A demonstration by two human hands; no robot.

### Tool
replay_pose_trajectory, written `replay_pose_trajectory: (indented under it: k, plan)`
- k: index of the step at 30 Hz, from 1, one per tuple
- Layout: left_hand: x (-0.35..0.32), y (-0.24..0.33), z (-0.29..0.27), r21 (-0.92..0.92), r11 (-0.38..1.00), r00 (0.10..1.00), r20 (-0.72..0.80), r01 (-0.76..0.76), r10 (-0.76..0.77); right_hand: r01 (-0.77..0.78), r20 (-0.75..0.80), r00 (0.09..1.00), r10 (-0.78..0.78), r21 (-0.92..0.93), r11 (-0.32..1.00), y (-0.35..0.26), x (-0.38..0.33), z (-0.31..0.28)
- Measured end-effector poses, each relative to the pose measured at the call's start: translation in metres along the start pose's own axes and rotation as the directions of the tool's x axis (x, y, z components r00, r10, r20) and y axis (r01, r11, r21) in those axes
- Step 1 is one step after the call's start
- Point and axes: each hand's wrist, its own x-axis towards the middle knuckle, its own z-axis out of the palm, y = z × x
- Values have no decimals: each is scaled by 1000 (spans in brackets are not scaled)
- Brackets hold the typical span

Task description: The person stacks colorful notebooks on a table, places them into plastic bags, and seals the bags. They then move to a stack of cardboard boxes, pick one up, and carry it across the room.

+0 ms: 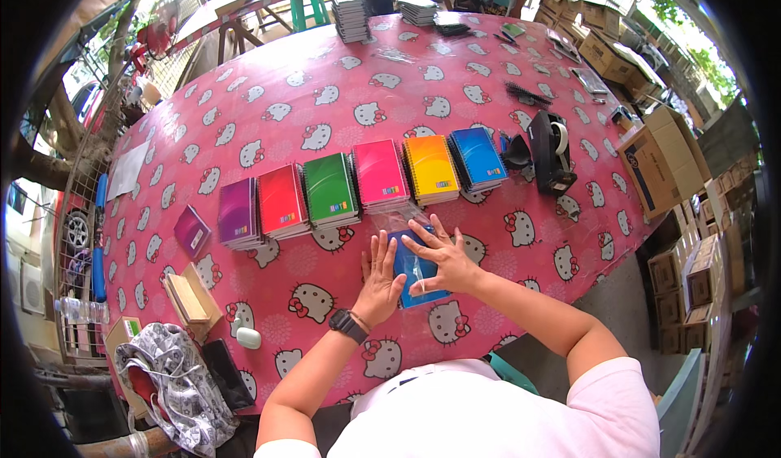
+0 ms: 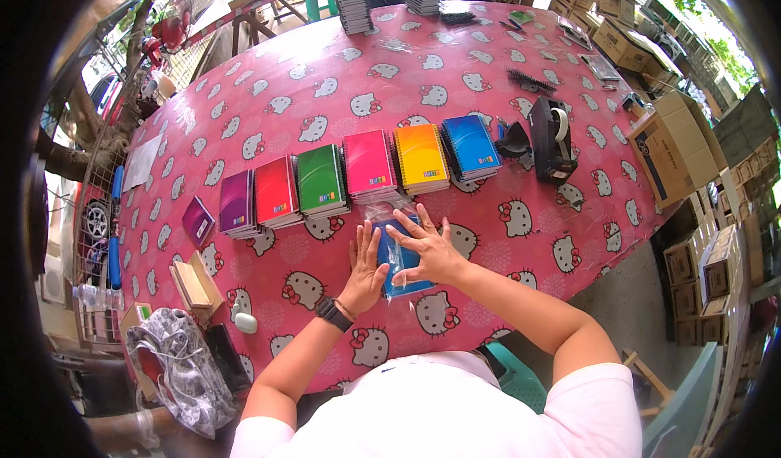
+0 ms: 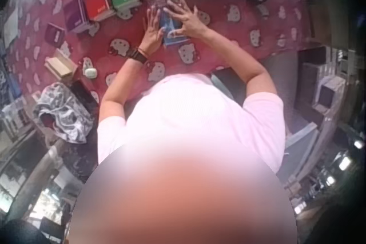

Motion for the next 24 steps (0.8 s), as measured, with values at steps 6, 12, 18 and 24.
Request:
replay_pose_trajectory:
  k: [6,12,18,24]
  plan:
    - [7,10,-6,108,994,998,51,21,-26,-12,-8,1000,12,-54,998,-1,5,3]
    - [27,22,-18,313,947,979,156,73,-127,0,-42,999,-3,-76,997,2,14,4]
    - [34,20,-13,320,942,976,148,106,-161,331,-247,894,-375,-200,922,-19,-27,21]
    - [33,23,-12,277,952,979,117,129,-167,573,-248,809,-533,129,809,-26,-120,13]
